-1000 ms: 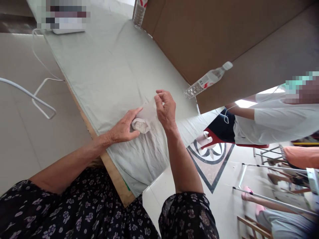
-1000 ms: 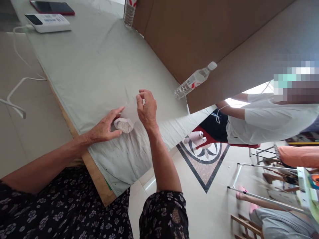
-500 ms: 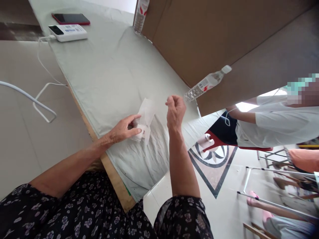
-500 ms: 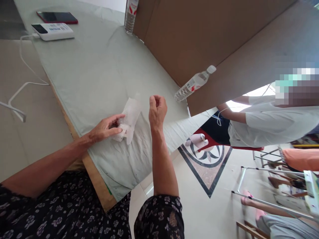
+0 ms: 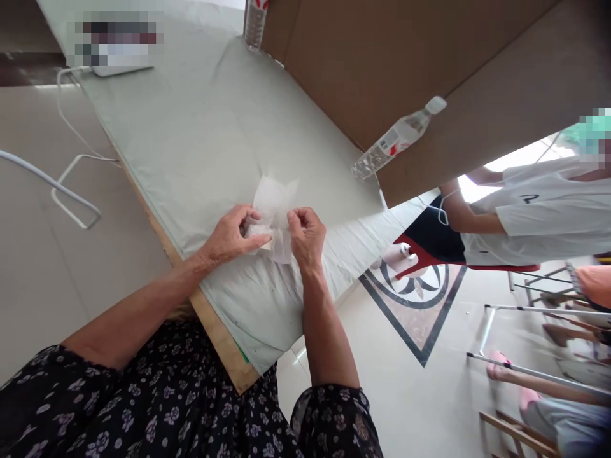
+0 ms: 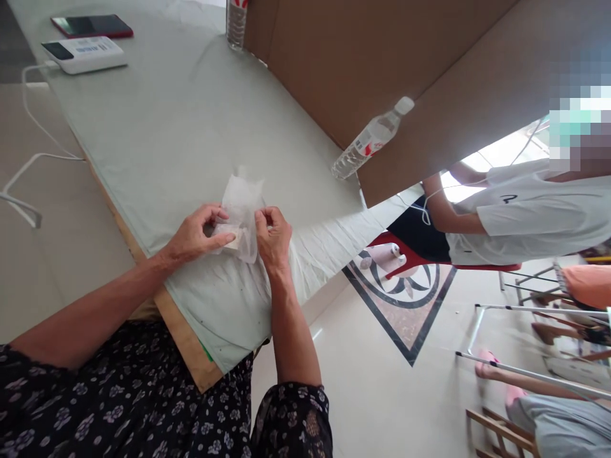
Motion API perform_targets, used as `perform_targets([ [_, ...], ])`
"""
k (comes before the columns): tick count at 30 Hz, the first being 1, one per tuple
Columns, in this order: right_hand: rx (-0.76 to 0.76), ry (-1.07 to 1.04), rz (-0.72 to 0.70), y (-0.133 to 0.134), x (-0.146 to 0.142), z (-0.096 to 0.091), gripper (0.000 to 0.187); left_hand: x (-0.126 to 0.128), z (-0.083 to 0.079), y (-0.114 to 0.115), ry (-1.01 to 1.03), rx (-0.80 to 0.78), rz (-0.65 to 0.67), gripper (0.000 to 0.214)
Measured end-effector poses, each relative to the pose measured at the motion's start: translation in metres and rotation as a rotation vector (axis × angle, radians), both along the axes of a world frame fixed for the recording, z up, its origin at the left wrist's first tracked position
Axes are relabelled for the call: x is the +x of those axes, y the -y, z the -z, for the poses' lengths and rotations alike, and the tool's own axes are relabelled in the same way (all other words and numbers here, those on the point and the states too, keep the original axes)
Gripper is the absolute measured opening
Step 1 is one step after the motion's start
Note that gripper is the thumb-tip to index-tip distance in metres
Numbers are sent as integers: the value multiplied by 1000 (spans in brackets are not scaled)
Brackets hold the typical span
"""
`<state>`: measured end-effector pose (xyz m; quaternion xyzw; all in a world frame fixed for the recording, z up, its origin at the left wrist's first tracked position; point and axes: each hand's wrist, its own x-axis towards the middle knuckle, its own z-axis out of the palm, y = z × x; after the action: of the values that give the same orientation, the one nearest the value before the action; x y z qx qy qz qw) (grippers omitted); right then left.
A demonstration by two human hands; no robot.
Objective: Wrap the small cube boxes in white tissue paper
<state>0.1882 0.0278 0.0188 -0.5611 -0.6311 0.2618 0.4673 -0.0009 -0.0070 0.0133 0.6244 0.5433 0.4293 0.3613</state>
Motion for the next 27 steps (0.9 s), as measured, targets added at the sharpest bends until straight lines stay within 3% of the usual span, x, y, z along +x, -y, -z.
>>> perform_targets([
  [4, -48, -155, 78, 2, 9, 14, 27, -1, 6, -7, 0, 33, -82, 21],
  [8, -57, -156, 153, -1, 19, 22, 24, -13, 1, -7, 13, 60, -198, 18],
  [12, -26, -125, 198, -4, 26, 25, 26, -26, -3, -11, -234, 175, -345, 13],
  [18, -58, 45, 267, -12, 30, 37, 27, -46, 15, -27, -478, 112, -468, 8],
  [20, 3, 65, 307, -14, 33, 40, 29, -47, 11, -22, -462, 140, -471, 2],
  [23, 151, 33, 365, -12, 35, 36, 29, -35, -9, 0, -406, 260, -430, 10],
  [27, 207, -3, 306, 2, 30, 20, 22, -6, -37, 31, -360, 462, -107, 10],
])
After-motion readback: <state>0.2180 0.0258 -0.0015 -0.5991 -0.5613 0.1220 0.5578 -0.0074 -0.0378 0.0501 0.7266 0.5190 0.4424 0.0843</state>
